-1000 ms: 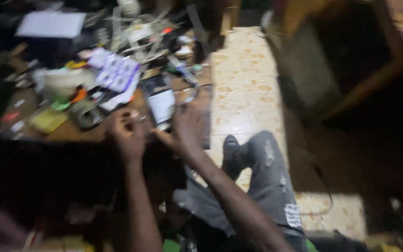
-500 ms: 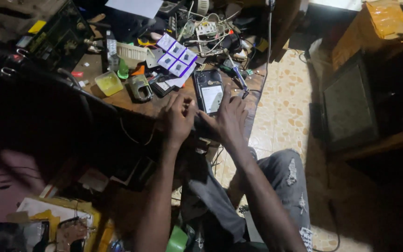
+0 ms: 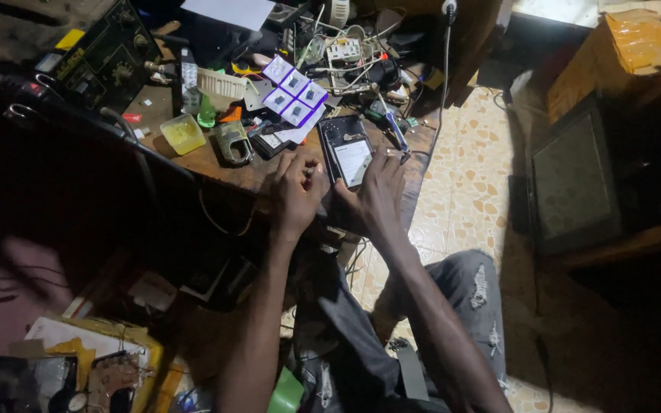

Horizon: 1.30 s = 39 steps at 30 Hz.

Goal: Repairing a smartphone by soldering internal components, assembling the frame, and testing the screen and software functions.

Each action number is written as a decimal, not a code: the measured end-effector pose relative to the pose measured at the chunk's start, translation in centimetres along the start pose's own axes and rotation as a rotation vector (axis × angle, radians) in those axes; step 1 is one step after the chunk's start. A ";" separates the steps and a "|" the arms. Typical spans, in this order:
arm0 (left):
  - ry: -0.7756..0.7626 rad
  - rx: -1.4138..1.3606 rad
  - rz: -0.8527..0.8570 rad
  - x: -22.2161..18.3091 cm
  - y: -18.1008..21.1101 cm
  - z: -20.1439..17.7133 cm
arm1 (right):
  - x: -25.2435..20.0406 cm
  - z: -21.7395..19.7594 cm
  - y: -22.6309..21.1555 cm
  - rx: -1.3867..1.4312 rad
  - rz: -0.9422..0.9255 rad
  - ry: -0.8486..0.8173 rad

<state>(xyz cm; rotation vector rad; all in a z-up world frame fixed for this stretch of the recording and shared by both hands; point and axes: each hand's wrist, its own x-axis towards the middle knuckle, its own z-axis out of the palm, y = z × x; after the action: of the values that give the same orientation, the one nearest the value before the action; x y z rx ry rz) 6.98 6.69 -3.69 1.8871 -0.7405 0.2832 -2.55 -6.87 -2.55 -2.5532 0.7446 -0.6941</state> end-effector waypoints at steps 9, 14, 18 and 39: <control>0.129 -0.142 -0.023 0.0 -0.3 0.3 | 0.4 0.0 1.7 0.205 -0.044 0.017; 0.240 -0.202 -0.053 -0.2 0.0 0.2 | 0.7 -1.7 2.3 0.225 -0.067 0.034; 0.307 -0.338 -0.210 -0.7 5.3 0.5 | 0.4 -4.3 1.7 0.313 -0.184 0.096; -0.055 -1.932 -0.671 -7.1 14.5 5.1 | -9.6 -17.4 5.3 0.630 -0.129 -0.143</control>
<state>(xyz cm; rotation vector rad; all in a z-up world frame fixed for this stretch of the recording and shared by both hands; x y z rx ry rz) -8.12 0.88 1.35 0.1628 -0.0975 -0.7192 -21.35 -9.32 5.51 -2.0489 0.2538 -0.6490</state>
